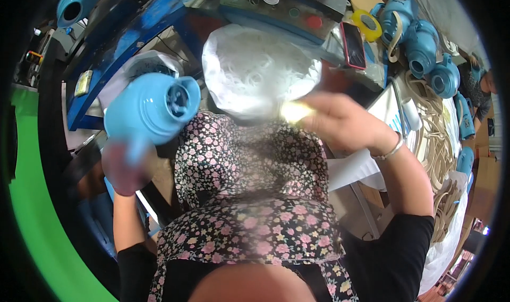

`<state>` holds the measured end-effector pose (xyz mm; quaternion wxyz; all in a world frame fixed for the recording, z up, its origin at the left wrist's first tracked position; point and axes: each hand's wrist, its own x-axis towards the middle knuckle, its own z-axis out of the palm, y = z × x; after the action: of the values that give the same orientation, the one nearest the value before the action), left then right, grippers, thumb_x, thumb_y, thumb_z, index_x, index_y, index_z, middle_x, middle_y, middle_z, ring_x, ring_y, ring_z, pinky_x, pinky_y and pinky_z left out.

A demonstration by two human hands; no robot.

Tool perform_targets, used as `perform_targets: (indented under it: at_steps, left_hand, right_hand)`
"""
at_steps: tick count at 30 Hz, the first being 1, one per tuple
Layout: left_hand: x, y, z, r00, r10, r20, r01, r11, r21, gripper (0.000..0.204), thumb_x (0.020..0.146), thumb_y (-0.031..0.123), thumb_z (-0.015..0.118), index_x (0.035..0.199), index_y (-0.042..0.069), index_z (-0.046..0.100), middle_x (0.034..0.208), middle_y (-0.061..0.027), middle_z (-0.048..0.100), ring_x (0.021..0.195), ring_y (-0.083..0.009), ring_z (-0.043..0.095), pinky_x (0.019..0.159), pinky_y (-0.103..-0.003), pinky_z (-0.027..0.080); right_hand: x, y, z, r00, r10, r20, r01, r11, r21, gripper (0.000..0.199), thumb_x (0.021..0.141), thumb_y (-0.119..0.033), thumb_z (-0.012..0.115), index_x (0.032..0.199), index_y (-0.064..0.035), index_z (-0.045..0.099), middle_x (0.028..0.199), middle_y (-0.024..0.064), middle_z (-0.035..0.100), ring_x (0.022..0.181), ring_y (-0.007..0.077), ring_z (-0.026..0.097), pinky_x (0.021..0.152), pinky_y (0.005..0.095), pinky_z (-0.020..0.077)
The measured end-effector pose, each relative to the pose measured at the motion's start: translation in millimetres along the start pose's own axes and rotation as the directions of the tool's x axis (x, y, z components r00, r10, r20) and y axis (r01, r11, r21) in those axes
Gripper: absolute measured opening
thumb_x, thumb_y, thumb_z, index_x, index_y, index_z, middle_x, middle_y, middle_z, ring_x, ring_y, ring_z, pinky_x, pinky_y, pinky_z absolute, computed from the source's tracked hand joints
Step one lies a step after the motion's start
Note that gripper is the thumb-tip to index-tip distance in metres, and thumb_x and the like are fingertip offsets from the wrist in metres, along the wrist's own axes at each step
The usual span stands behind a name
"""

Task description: The person assembles thermal flasks by inserting white plastic liners, placing them into blue outer shells, attaching handles, and applying labels.

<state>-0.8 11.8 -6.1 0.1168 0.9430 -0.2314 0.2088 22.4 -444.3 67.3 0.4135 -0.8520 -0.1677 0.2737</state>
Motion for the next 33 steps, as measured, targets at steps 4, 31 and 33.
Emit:
perform_targets:
  at_steps: [4,31,33]
  left_hand:
    - [14.3,-16.6,1.2,0.987,-0.149,-0.053,0.143,0.984,-0.109,0.048,0.064,0.032,0.086,0.100,0.008,0.064,0.096,-0.0102,0.065,0.088,-0.0307,0.063,0.077,-0.040,0.051]
    - [-33.3,-116.1,4.4,0.653,-0.735,-0.185,0.363,0.518,-0.775,0.037,0.083,0.006,0.067,0.117,-0.002,0.057,0.113,-0.0113,0.061,0.103,-0.0237,0.059,0.091,-0.037,0.047]
    - [-36.8,-109.5,-3.5,0.527,-0.822,-0.215,0.429,0.476,-0.768,0.036,0.083,0.005,0.066,0.118,0.002,0.057,0.117,-0.0136,0.059,0.105,-0.0266,0.059,0.091,-0.038,0.048]
  right_hand:
    - [34.8,-43.0,6.9,0.774,-0.592,-0.225,0.352,0.697,-0.625,0.032,0.082,-0.013,0.064,0.114,-0.0123,0.062,0.089,0.0046,0.065,0.073,0.0198,0.063,0.065,0.0316,0.0518]
    - [288.2,144.2,62.6,0.937,-0.241,-0.254,0.061,0.826,-0.560,0.034,0.085,-0.020,0.059,0.119,-0.0154,0.062,0.123,0.0143,0.059,0.110,0.0314,0.058,0.092,0.0378,0.0481]
    - [322.2,135.2,79.1,0.950,-0.106,-0.294,-0.039,0.893,-0.448,0.035,0.086,-0.015,0.057,0.120,-0.0136,0.061,0.124,0.0159,0.058,0.113,0.0319,0.056,0.093,0.0379,0.0470]
